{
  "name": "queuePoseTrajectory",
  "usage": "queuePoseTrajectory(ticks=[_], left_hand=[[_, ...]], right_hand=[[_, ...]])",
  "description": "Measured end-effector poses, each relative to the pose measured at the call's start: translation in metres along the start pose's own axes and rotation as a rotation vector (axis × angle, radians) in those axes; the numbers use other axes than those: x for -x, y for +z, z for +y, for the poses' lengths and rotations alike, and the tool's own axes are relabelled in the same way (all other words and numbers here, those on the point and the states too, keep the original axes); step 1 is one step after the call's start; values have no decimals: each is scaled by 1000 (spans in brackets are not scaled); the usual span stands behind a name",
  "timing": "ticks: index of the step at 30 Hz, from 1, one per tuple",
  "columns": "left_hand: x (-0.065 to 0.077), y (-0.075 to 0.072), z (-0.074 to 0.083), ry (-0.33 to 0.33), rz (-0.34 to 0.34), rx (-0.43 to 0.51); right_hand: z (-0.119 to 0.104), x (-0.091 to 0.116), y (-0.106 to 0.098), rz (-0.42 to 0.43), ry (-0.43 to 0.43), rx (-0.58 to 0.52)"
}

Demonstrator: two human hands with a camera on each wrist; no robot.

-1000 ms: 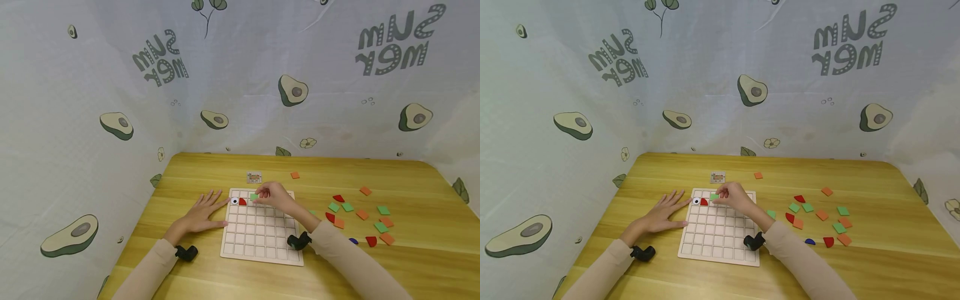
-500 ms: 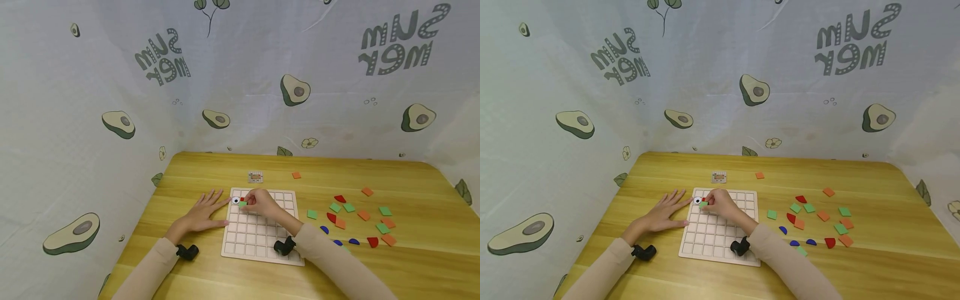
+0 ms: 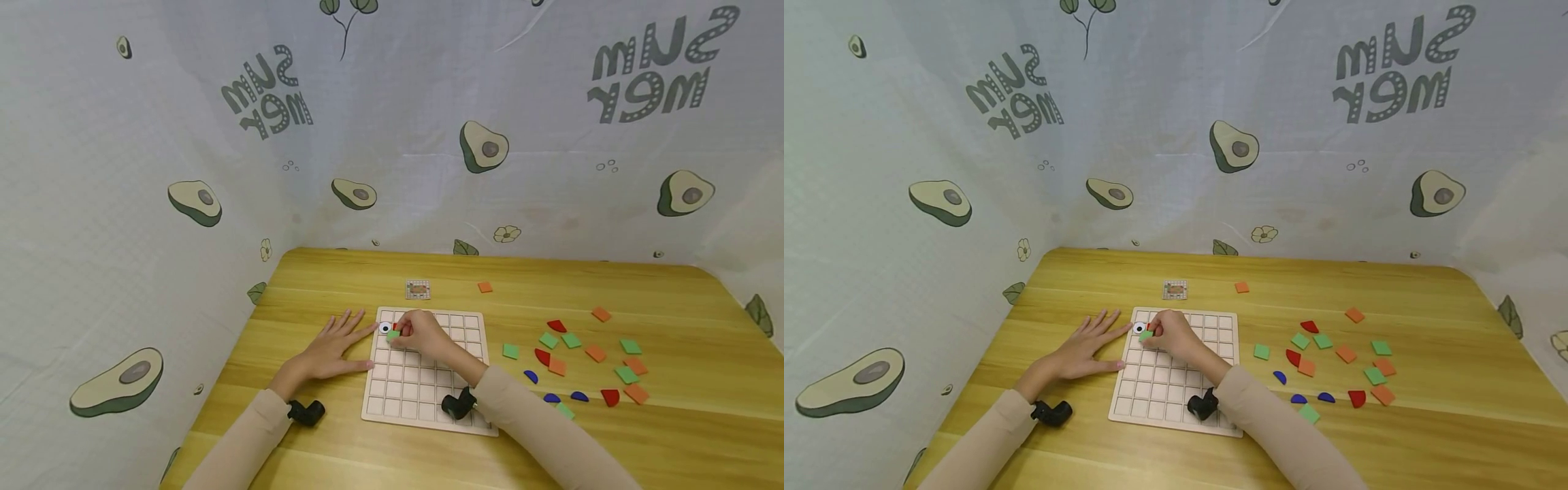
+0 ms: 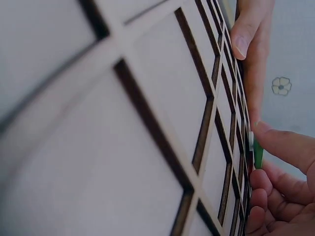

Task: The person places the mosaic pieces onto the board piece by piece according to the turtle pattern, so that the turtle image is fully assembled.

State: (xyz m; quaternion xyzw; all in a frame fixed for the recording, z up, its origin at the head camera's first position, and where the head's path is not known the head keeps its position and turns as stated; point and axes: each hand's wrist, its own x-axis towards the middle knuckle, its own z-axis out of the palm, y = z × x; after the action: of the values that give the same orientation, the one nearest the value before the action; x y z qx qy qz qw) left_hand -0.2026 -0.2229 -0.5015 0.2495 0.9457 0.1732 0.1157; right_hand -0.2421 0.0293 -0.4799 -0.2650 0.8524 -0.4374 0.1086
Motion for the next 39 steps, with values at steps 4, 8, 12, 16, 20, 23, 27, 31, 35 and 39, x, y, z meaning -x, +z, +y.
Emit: queuePoseTrajectory(ticks=[4,8,12,16,20,23,27,31,35,39], left_hand=[[0,0,0,-1,0,-3],[0,0,0,-1,-4,-5],[0,-1,2,0,-6,-8],[0,-1,2,0,-7,-7],[0,-1,2,0,-8,-5],[0,-1,2,-1,-7,-5],[0,-1,1,-2,-6,-7],[0,-1,1,2,-5,-8],[0,-1,1,3,-4,-6],[0,-1,1,0,-6,-10]], right_hand=[[0,0,1,4,-18,6],[1,-1,4,3,-34,14],[0,-2,6,-2,-40,20],[-1,-3,8,-6,-53,9],[-1,-3,10,-4,-68,19],[-2,-3,11,0,-66,26],[-3,-4,12,5,-63,23],[-2,-5,14,10,-72,31],[-1,-6,15,17,-77,42],[-2,-6,16,24,-69,44]])
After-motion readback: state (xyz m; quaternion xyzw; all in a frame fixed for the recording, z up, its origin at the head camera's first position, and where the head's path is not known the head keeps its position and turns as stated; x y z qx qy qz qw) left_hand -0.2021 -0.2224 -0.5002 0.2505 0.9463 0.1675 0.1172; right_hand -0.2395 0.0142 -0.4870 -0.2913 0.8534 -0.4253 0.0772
